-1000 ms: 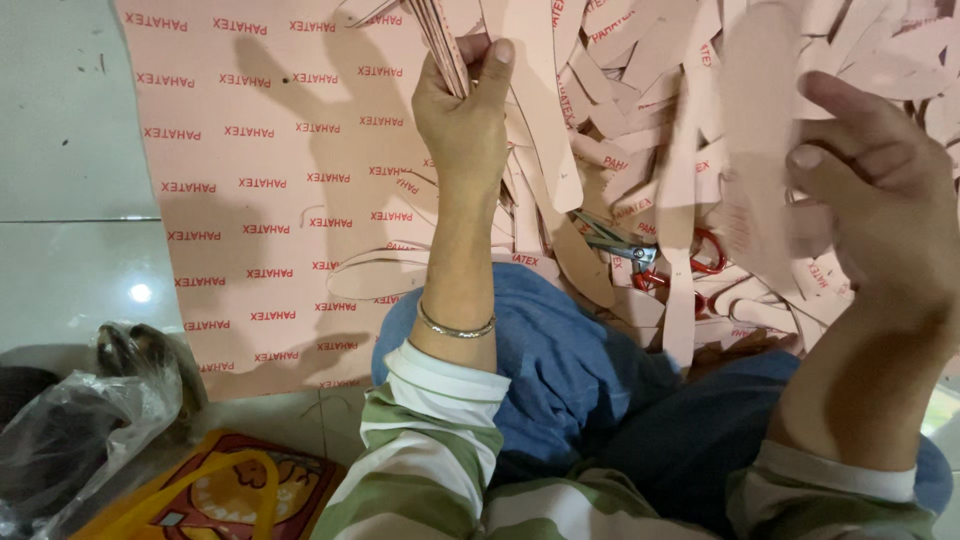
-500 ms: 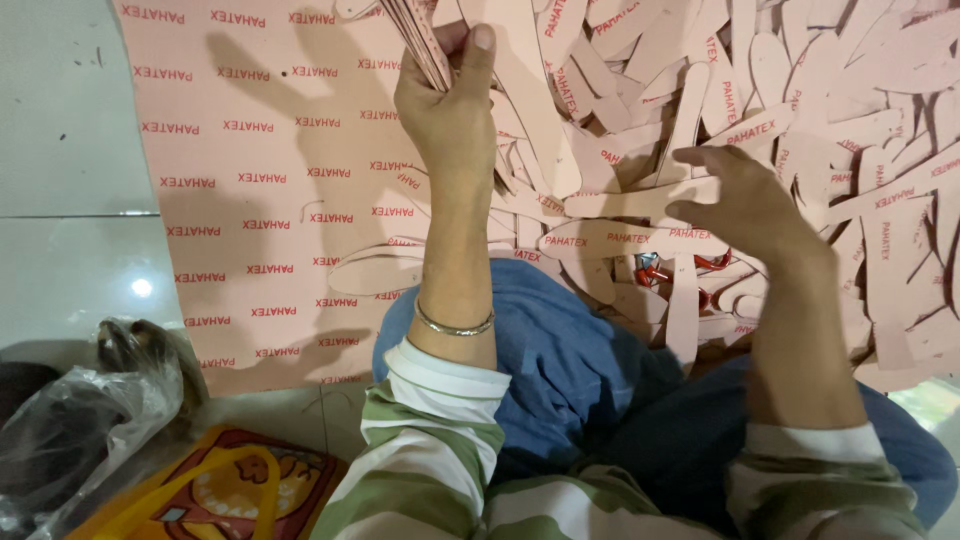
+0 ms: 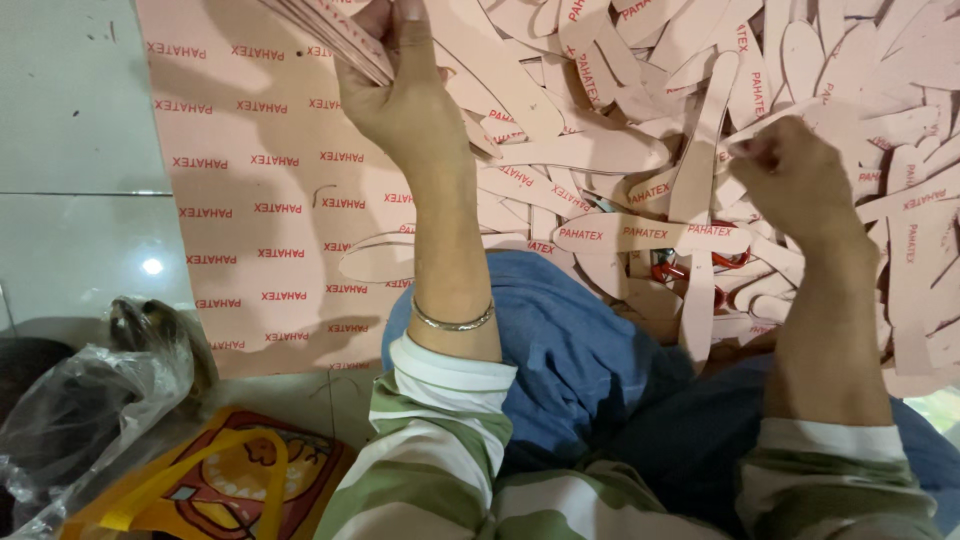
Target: The person sits on the floor and repeatedly picks up pink shoe insoles from a large pile, aligns them, and stacks them into a neat pile. The person handles the insoles by hand, occasionally adjusting their position to ensure alignment.
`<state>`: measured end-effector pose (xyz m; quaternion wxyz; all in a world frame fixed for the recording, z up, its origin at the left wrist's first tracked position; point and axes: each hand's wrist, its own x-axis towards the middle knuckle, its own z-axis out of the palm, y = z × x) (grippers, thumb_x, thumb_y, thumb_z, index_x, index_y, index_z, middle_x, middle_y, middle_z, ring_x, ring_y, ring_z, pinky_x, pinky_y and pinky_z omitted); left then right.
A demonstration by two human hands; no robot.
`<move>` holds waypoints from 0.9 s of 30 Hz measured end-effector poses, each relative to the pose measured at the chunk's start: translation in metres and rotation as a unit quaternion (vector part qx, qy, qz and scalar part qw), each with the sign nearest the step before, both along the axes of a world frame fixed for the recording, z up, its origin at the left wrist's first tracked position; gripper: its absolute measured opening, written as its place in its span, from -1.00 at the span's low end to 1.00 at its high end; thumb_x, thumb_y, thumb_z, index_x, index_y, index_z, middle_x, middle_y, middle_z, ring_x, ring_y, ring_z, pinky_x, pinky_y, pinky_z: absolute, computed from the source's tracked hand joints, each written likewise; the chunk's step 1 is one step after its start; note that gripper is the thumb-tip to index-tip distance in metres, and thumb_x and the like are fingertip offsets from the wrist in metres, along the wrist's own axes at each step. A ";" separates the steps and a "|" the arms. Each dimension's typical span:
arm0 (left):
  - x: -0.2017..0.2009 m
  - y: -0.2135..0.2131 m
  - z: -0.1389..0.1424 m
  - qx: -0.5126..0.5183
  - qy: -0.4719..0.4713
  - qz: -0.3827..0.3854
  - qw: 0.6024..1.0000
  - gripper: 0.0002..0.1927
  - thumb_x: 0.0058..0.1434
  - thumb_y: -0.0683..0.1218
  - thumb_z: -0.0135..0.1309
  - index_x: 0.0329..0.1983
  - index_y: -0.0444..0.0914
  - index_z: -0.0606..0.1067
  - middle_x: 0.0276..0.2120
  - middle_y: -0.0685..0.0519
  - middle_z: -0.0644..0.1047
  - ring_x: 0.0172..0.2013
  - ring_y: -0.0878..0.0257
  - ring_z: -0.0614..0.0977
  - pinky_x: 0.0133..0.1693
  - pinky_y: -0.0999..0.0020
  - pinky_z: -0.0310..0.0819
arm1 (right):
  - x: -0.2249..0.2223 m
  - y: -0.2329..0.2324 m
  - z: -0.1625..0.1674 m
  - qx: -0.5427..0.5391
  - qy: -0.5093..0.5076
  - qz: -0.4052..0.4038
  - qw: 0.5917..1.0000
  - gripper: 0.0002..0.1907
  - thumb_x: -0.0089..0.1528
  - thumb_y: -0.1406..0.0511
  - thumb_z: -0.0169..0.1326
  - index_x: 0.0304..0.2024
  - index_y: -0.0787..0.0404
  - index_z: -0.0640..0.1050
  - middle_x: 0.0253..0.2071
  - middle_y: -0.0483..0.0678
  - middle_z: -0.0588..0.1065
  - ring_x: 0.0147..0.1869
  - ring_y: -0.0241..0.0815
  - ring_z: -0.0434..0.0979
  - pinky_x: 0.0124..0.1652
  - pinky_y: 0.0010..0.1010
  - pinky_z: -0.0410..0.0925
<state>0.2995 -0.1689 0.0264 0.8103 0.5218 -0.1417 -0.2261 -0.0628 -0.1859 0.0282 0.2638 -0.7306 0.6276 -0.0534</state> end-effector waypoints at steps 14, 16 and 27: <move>-0.044 -0.003 -0.006 0.118 -0.164 -0.245 0.948 -0.79 0.27 -0.13 0.26 -0.08 -0.30 0.56 -0.28 0.13 0.60 -0.27 0.39 0.63 -0.16 0.50 0.56 | 0.034 0.012 0.038 0.177 -0.535 -0.152 0.812 -0.70 0.37 0.65 -0.03 0.03 0.24 0.46 -0.13 -0.16 0.49 -0.11 -0.34 0.50 -0.10 -0.48 0.43; -0.058 -0.002 -0.003 0.122 -0.108 -0.300 0.940 -0.75 0.23 -0.11 0.26 -0.07 -0.29 0.56 -0.30 0.13 0.60 -0.29 0.39 0.64 -0.23 0.47 0.59 | 0.035 0.014 0.041 0.175 -0.560 -0.149 0.796 -0.66 0.37 0.66 -0.02 0.07 0.19 0.42 -0.07 -0.14 0.52 -0.01 -0.28 0.56 -0.01 -0.40 0.50; -0.100 0.000 -0.011 0.038 0.049 -0.478 0.876 -0.70 0.17 -0.07 0.35 -0.15 -0.36 0.59 -0.30 0.07 0.63 -0.27 0.34 0.65 -0.17 0.47 0.60 | 0.054 0.023 0.064 0.172 -0.550 -0.150 0.804 -0.56 0.31 0.64 0.05 0.17 0.20 0.39 -0.03 -0.06 0.58 0.05 -0.25 0.60 0.03 -0.41 0.52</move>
